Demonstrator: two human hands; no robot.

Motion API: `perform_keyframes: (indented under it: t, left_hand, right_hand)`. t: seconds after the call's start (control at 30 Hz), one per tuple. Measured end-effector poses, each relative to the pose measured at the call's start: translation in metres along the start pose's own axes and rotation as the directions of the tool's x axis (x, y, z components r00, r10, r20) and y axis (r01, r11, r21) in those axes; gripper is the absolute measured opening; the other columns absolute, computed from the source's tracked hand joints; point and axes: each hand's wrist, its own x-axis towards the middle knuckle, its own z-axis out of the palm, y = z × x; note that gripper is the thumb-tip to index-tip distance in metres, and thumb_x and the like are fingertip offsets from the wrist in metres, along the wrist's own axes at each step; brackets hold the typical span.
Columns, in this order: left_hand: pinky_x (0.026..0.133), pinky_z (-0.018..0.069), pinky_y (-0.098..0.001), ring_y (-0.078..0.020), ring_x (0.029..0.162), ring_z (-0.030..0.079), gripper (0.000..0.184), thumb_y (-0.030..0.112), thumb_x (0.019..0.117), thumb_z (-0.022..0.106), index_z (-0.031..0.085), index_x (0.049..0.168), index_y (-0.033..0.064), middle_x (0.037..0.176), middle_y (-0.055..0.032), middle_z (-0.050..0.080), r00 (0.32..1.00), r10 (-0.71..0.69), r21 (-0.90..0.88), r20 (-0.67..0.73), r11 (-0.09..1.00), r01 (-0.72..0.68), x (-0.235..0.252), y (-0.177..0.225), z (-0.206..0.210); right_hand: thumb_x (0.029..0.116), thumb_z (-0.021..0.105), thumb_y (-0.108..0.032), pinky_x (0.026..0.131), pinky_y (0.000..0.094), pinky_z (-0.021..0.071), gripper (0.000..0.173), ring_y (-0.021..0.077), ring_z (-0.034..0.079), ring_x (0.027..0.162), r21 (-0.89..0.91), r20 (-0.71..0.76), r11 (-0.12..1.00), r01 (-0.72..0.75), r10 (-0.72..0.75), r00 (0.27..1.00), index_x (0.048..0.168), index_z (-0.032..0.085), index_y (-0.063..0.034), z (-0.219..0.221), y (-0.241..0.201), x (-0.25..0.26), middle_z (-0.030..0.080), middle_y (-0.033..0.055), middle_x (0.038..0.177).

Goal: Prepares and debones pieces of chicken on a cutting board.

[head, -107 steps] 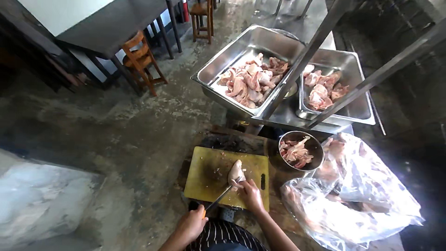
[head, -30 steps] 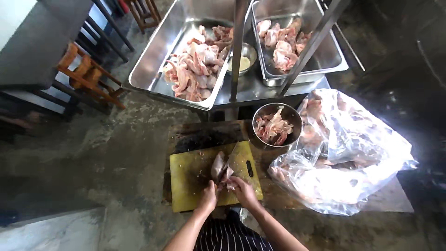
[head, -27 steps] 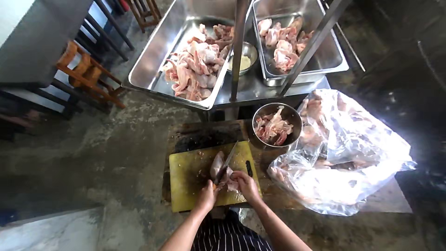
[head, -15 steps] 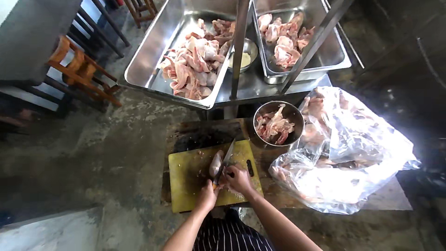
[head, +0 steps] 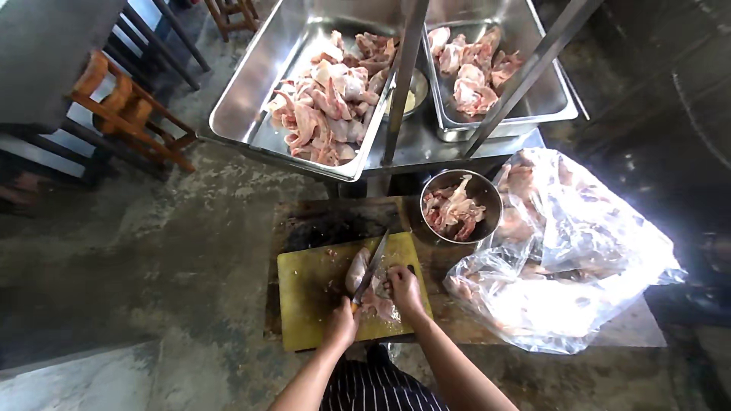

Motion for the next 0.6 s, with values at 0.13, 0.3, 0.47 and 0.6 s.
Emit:
perform_keyframes:
  t: [0.13,0.3,0.47,0.6]
  left_hand:
    - [0.096,0.0573,-0.0501,-0.0313,0.108,0.072,0.051,0.046,0.1057,0.054,0.053,0.137,0.0064,0.113,-0.017,0.072,1.0,0.009,-0.007,-0.001,1.0,-0.009,0.0,-0.002,0.0]
    - [0.1,0.0553,-0.0532,-0.0338,0.113,0.07,0.054,0.045,0.1062,0.053,0.053,0.141,0.0046,0.118,-0.0192,0.071,1.0,0.015,-0.005,0.013,1.0,-0.015,-0.003,0.0,-0.004]
    - [0.098,0.0561,-0.0527,-0.0328,0.112,0.07,0.053,0.048,0.1063,0.052,0.053,0.14,0.0071,0.117,-0.0172,0.071,1.0,0.005,-0.001,0.011,1.0,-0.005,-0.005,0.002,-0.006]
    - [0.098,0.0563,-0.052,-0.0315,0.111,0.071,0.053,0.048,0.1059,0.052,0.053,0.14,0.0074,0.116,-0.0165,0.072,1.0,0.008,-0.01,-0.003,1.0,-0.008,-0.002,-0.002,-0.001]
  right_hand:
    - [0.1034,0.059,-0.016,0.074,0.0447,0.0635,0.019,0.0206,0.073,0.078,-0.143,0.051,0.989,0.035,-0.028,0.998,0.12,0.068,-0.0097,-0.012,0.006,-0.017,0.074,0.0082,0.098]
    - [0.0962,0.069,-0.019,0.083,0.0497,0.0608,0.028,0.0226,0.072,0.09,-0.271,0.146,0.945,0.186,-0.151,0.978,0.124,0.071,-0.0149,0.002,-0.011,-0.023,0.074,0.0073,0.107]
    - [0.0986,0.068,-0.026,0.09,0.0488,0.059,0.021,0.0233,0.071,0.097,-0.347,0.131,0.912,0.219,-0.184,0.974,0.113,0.075,-0.0122,0.016,-0.027,-0.019,0.073,0.0084,0.107]
    - [0.1017,0.062,-0.03,0.085,0.0512,0.0594,0.023,0.0247,0.072,0.091,-0.401,0.104,0.874,0.275,-0.255,0.961,0.103,0.076,-0.0113,0.019,-0.025,-0.019,0.074,0.0081,0.098]
